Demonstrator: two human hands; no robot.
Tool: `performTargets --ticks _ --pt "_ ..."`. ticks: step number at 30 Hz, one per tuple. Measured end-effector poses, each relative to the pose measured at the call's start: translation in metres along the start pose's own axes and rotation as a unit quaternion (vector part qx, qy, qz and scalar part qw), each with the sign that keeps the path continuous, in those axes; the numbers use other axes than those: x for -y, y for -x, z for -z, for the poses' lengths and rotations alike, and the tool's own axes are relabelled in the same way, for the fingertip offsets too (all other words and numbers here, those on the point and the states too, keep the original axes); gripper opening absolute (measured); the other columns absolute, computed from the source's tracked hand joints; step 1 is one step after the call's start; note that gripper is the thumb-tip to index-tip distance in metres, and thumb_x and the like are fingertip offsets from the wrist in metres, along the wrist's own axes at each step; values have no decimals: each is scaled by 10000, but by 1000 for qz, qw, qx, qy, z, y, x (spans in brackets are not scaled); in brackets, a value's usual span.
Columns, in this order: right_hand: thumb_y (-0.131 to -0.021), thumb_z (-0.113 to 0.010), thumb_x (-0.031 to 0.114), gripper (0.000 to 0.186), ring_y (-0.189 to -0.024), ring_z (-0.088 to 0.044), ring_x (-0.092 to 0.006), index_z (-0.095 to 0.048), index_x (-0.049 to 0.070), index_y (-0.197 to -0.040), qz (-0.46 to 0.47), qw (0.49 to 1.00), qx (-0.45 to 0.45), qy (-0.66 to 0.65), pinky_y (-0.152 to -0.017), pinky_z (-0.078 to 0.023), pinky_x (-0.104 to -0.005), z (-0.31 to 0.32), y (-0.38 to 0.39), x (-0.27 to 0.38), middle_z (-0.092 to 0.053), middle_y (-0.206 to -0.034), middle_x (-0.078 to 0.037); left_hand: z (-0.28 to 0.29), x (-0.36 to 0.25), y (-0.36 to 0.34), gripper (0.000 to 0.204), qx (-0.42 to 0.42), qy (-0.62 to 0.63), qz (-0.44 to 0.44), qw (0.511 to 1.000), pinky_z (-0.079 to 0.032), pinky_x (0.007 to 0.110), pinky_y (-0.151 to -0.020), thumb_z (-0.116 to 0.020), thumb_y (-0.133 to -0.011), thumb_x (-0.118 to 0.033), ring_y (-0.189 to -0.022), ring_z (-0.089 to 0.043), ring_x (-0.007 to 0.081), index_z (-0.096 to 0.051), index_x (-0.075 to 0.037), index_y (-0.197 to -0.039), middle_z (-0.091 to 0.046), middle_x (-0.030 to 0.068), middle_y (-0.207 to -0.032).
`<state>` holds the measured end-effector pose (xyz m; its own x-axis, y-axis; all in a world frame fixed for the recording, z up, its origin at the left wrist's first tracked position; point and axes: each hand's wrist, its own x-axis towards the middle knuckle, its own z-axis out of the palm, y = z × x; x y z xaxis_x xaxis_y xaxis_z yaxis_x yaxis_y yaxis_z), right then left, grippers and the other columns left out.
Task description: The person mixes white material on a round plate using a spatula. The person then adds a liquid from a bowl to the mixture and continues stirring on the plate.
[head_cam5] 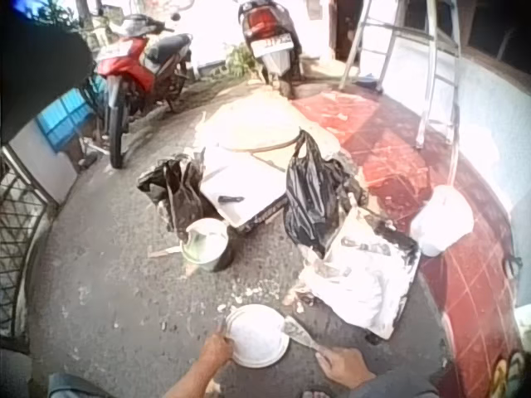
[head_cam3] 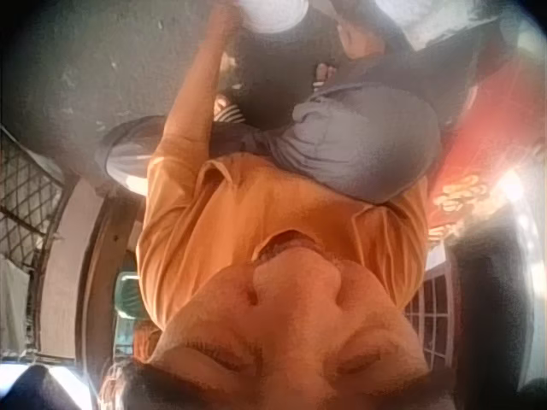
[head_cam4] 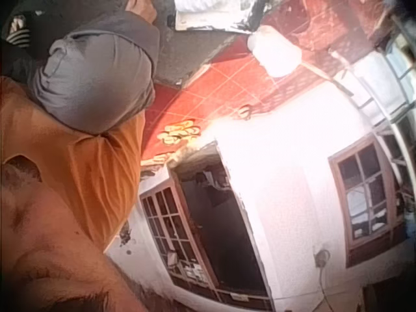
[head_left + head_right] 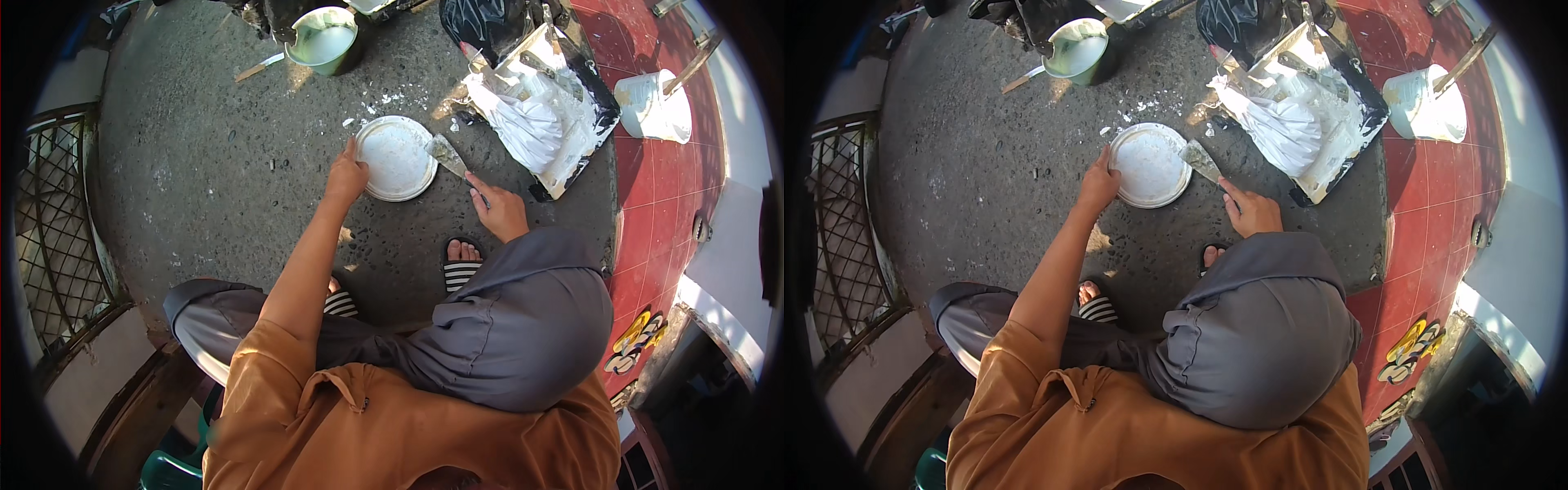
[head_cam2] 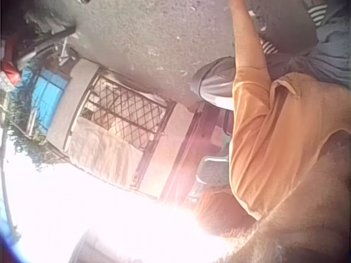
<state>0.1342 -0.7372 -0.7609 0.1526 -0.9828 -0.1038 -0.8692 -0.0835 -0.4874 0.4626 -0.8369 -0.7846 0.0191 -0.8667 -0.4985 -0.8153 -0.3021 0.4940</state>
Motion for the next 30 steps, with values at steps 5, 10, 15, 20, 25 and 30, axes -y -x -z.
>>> performTargets --ticks 5,10,15,20,25,30 --pt "-963 -616 274 401 -650 -661 -336 -617 304 -1362 29 999 27 29 -587 -518 -449 0 -20 10 -679 -756 -134 7 4 2 703 1 -26 -8 1000 -425 445 -1105 -500 -885 -162 -1261 -541 451 -312 -10 -1545 -531 342 -1366" --pt "-954 -609 274 394 -615 -647 -317 -626 269 -1348 97 995 -26 12 -566 -523 -451 -19 -77 33 -636 -688 -90 2 8 -8 692 17 2 3 1000 -433 449 -1096 -500 -885 -161 -1245 -554 454 -331 -16 -1540 -535 339 -1363" --pt "-955 -613 300 383 -597 -639 -294 -634 291 -1337 132 990 -20 34 -543 -513 -429 1 -78 26 -625 -684 -78 2 16 -12 692 1 22 26 999 -426 454 -1103 -505 -882 -160 -1265 -538 456 -335 -28 -1540 -525 331 -1380" --pt "-953 -621 294 398 -580 -632 -296 -625 309 -1351 110 992 8 61 -529 -507 -431 5 -66 21 -622 -688 -83 -10 24 -17 658 -65 -83 -80 991 -492 462 -1009 -496 -890 -161 -1110 -644 412 -377 -53 -1528 -620 309 -1246" --pt "-955 -616 294 382 -582 -634 -300 -638 311 -1336 101 994 -27 38 -537 -515 -434 -17 -77 24 -621 -684 -84 -8 28 -24 670 -47 -36 -62 996 -474 461 -1035 -509 -886 -166 -1142 -628 419 -371 -58 -1532 -611 298 -1276" --pt "-967 -603 293 434 -630 -650 -283 -574 330 -1399 109 992 -12 56 -551 -521 -420 -21 -78 8 -631 -714 -74 -3 6 -18 678 15 -4 -11 1000 -424 436 -1108 -507 -887 -150 -1278 -543 422 -355 -62 -1541 -524 305 -1403"
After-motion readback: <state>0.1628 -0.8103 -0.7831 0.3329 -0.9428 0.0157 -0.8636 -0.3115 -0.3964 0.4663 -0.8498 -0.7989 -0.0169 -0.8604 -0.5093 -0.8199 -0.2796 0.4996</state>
